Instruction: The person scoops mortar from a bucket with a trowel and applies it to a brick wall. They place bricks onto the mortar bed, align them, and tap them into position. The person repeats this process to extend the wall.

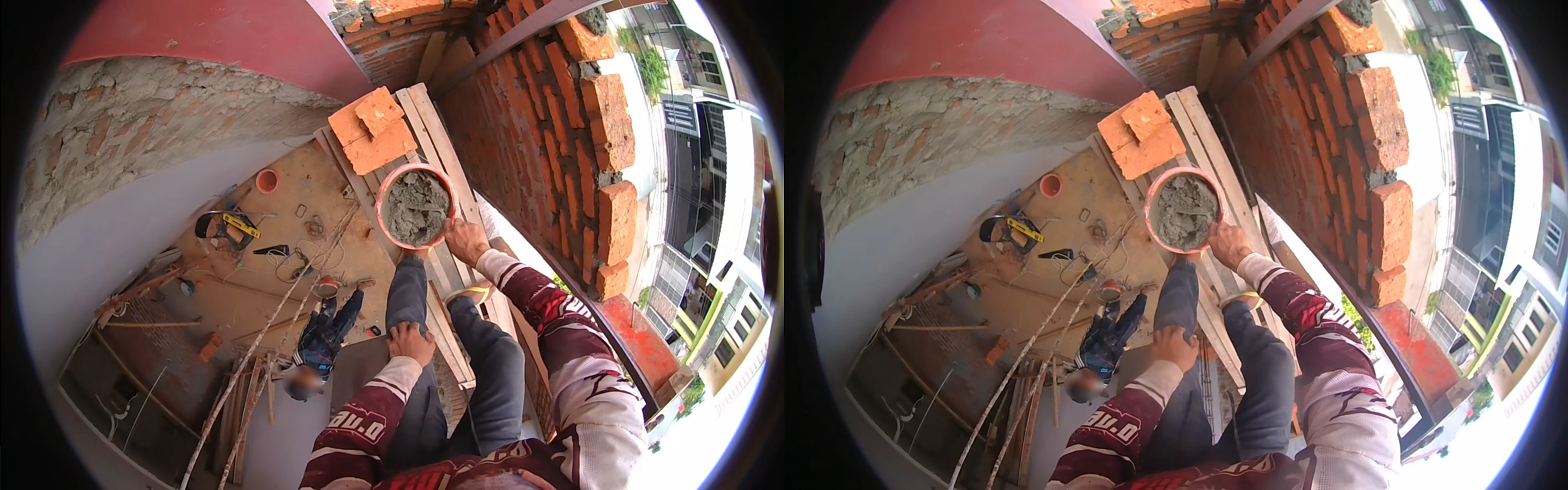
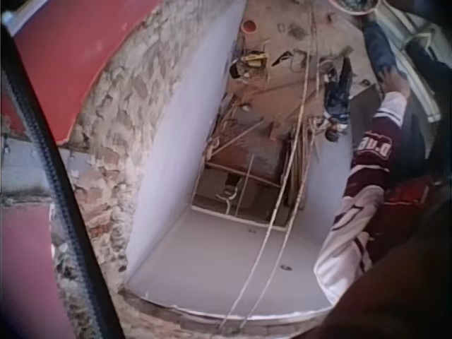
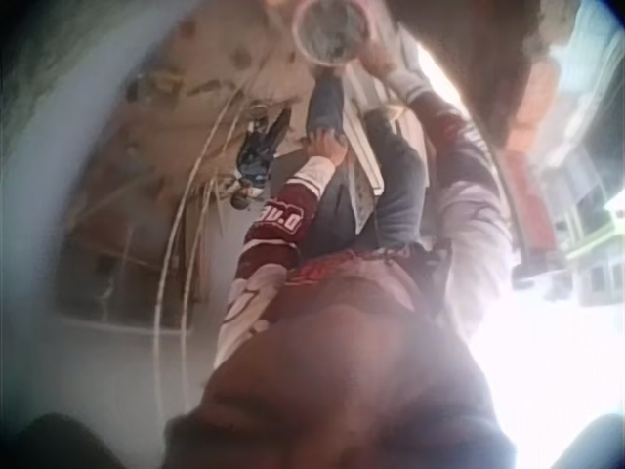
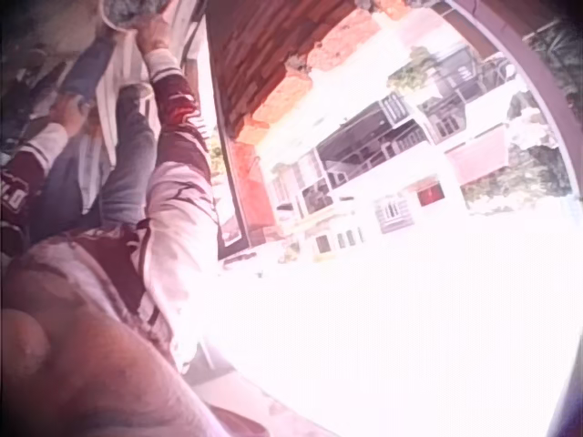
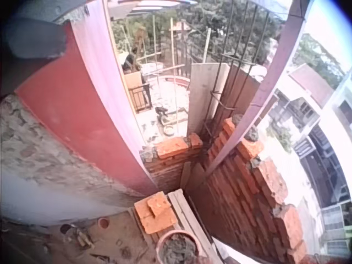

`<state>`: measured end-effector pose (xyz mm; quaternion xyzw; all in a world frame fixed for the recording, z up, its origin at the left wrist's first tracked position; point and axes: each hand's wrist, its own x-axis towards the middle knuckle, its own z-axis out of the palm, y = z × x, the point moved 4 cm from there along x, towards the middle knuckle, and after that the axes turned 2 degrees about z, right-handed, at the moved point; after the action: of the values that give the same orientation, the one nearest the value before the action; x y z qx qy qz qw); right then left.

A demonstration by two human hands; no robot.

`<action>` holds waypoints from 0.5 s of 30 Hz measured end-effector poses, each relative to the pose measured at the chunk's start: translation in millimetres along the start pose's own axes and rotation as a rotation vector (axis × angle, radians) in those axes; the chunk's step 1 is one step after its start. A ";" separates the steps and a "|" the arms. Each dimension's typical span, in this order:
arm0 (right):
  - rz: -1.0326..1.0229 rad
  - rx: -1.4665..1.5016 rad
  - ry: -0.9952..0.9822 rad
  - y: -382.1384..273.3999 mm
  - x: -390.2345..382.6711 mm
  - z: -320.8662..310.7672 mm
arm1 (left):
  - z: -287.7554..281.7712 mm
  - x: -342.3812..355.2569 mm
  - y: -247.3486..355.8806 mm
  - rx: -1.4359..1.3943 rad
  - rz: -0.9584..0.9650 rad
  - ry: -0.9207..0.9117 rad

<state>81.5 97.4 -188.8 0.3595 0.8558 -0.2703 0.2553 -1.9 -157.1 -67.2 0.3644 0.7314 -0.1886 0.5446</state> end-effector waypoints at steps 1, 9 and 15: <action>0.027 0.022 -0.064 4.0 -5.0 -6.4 | 0.8 -0.2 0.4 0.004 0.002 -0.006; 0.111 0.046 -0.344 -34.2 18.7 22.9 | 13.9 0.4 -0.2 -0.012 -0.001 0.021; 0.060 0.099 -0.224 -9.0 23.3 -2.6 | 13.9 -1.6 1.6 0.014 0.000 0.063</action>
<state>59.9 104.8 -199.1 0.3650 0.7963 -0.3431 0.3391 8.7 -165.9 -70.2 0.3739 0.7470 -0.1824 0.5186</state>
